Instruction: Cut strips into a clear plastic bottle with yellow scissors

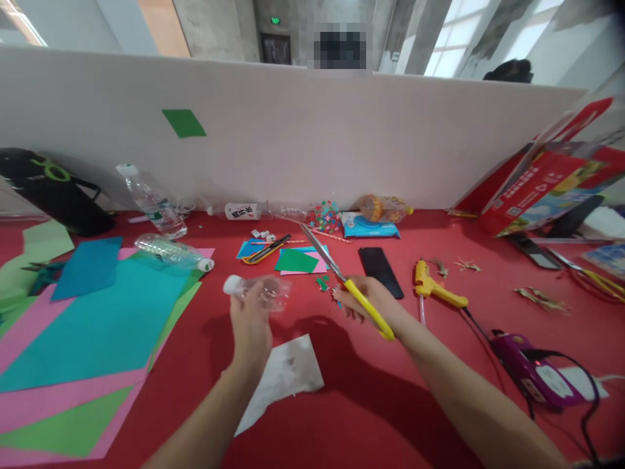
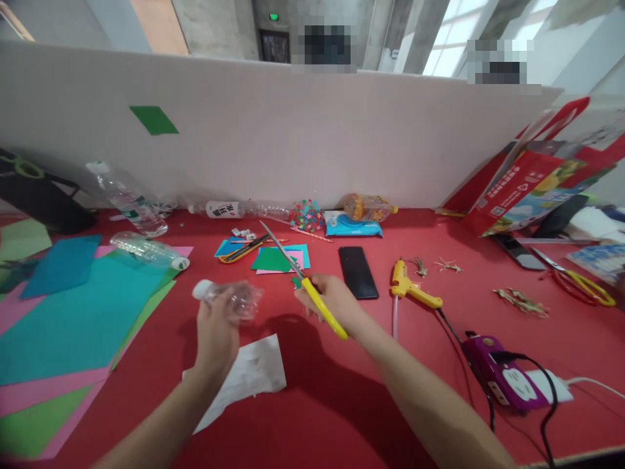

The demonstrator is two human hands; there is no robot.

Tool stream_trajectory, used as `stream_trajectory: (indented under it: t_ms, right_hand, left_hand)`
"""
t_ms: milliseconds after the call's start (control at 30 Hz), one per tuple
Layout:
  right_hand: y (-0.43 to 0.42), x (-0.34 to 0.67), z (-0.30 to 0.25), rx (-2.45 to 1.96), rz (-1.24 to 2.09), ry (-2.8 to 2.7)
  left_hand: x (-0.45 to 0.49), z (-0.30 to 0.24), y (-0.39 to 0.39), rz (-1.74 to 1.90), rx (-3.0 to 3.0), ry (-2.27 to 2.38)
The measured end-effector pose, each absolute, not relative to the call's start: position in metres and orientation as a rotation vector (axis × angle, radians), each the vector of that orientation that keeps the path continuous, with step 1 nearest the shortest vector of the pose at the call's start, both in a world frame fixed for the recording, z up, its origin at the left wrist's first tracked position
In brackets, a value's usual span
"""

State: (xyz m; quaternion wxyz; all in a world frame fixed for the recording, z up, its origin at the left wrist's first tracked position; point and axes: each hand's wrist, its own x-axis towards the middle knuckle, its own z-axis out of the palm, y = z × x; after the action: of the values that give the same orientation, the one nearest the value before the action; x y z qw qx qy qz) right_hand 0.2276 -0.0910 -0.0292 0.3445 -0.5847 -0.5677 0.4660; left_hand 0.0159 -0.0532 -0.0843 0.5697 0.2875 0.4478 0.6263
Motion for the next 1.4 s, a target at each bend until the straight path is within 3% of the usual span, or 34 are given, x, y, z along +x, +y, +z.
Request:
stream_trajectory:
  t_ms: [400,833,967,1100,1233,1400]
  right_hand:
    - [-0.081,0.242,-0.021,-1.425,1.256,-1.405]
    - [-0.096,0.246,-0.017,-1.398,1.250,-1.689]
    - [-0.103,0.261,-0.015,-1.446,1.183,-1.862]
    - [-0.106,0.260,-0.005,-1.498,1.223,-1.910]
    - [-0.107,0.246,-0.005,-1.272,1.030,-1.621]
    - [-0.108,0.252,-0.011,-1.375,1.116,-1.633]
  left_hand:
    - [0.062,-0.111,-0.103,1.253,0.843,1.167]
    - [0.051,-0.021,-0.006,1.364,0.753,0.914]
    - [0.047,0.001,0.003,1.238,0.654,0.951]
    - [0.037,0.008,0.005,1.296,0.665,0.904]
    - [0.036,0.009,0.004,1.246,0.693,0.891]
    - [0.045,0.011,-0.001,1.289,0.678,0.839]
